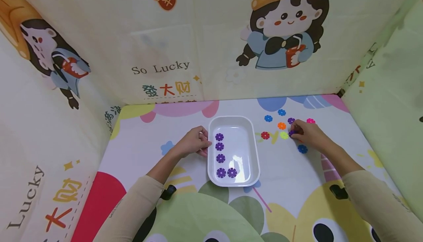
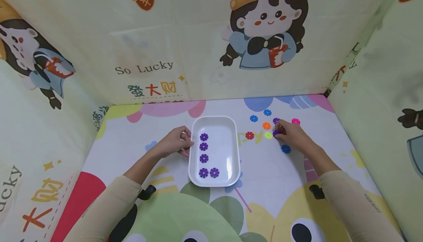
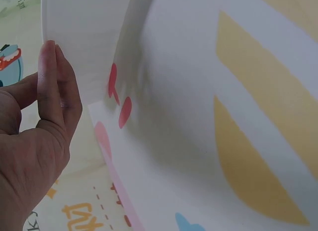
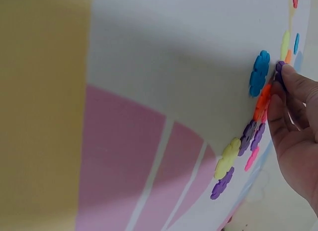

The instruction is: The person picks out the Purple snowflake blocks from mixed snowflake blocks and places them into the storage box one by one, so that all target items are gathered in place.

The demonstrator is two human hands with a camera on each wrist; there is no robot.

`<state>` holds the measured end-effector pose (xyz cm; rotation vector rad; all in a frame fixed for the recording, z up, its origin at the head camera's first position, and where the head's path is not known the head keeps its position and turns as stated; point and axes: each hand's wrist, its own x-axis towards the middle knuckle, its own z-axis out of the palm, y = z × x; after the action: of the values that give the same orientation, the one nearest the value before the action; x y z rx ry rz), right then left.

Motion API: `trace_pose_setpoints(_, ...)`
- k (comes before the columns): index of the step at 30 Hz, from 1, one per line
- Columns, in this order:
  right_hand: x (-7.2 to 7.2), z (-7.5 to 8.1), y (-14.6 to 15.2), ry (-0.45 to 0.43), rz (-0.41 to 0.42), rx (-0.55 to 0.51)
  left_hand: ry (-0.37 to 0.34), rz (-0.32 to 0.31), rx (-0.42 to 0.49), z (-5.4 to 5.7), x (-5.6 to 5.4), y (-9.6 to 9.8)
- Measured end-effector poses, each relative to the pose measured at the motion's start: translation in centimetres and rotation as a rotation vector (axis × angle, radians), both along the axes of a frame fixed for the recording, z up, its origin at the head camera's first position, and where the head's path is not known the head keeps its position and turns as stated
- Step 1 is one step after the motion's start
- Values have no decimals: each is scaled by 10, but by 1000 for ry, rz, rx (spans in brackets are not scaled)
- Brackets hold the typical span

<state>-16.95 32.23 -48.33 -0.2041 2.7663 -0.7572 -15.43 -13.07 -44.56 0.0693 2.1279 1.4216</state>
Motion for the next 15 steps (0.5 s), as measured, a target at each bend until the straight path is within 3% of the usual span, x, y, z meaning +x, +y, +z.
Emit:
trace_pose_setpoints(7, 2, 5, 0, 16, 18, 13, -7, 3, 5, -3, -1, -2)
trace_pose_setpoints(15, 4, 23, -10, 67, 81, -56, -12, 5, 27, -4, -2, -3)
